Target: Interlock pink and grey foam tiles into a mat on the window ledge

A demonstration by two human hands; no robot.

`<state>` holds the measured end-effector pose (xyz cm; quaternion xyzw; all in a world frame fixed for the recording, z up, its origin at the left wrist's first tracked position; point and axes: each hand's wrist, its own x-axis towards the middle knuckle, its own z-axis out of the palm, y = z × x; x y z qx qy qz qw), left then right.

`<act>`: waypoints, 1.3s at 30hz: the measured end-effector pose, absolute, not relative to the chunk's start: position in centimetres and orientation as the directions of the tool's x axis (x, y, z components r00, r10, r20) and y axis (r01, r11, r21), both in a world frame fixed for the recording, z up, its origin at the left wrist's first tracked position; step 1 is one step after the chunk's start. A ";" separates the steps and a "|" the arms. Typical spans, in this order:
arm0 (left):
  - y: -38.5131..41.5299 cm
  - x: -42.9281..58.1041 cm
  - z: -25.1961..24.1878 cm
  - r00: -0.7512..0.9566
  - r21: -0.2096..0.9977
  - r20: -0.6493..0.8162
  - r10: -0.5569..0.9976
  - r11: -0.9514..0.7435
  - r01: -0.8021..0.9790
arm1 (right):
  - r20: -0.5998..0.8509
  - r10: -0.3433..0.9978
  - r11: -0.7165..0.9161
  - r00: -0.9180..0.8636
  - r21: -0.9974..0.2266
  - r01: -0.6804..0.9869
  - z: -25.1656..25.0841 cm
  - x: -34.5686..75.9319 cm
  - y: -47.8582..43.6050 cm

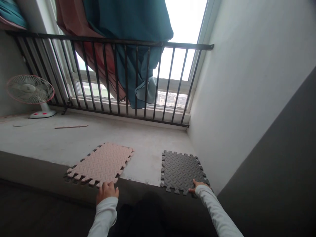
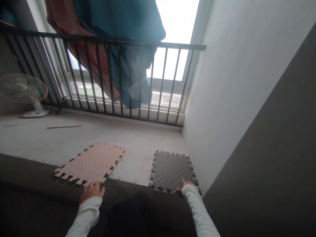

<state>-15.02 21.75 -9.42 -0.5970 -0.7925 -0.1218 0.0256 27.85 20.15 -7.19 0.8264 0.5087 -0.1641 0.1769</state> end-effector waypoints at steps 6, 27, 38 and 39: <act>22.3 -16.0 -8.7 -0.290 -0.010 0.083 0.953 0.292 0.956 | -0.546 0.684 -0.471 0.483 0.174 0.865 -6.3 27.1 20.4; 19.1 6.6 -6.8 0.315 0.240 -0.084 0.945 -0.288 0.927 | -0.546 0.681 -0.460 0.488 0.199 0.865 -6.2 26.7 20.0; 19.3 8.7 -10.7 0.470 0.290 0.033 0.882 -0.458 0.840 | -0.548 0.670 -0.478 0.500 0.197 0.856 -6.5 26.9 20.5; 19.3 8.7 -10.7 0.446 0.284 0.045 0.894 -0.439 0.852 | -0.546 0.670 -0.480 0.503 0.197 0.855 -6.5 26.9 20.4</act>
